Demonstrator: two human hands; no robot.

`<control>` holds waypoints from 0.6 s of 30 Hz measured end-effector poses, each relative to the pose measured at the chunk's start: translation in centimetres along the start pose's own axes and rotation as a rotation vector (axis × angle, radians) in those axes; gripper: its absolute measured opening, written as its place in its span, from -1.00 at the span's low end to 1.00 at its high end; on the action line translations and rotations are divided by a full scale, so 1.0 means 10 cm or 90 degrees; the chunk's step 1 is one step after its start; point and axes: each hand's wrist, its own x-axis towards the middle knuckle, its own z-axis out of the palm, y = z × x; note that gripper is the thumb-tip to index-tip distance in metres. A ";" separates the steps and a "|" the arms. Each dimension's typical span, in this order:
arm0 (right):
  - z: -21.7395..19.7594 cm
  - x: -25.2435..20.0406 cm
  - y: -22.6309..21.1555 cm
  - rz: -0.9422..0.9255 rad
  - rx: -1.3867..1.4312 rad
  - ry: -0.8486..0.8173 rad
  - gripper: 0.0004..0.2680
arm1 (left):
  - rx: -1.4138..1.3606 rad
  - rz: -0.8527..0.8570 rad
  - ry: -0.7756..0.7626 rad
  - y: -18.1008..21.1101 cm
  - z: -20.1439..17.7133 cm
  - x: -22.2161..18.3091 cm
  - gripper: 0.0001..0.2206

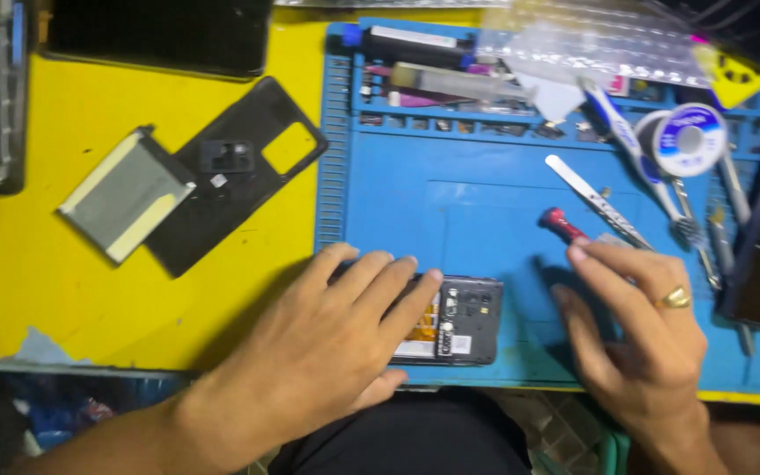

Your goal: Disassembling a mobile phone by removing the back cover, battery, and internal screws using various tools.

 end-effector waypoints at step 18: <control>0.17 -0.41 -0.26 0.418 0.962 0.045 -0.47 | -0.042 0.017 0.169 0.01 -0.15 0.38 -0.18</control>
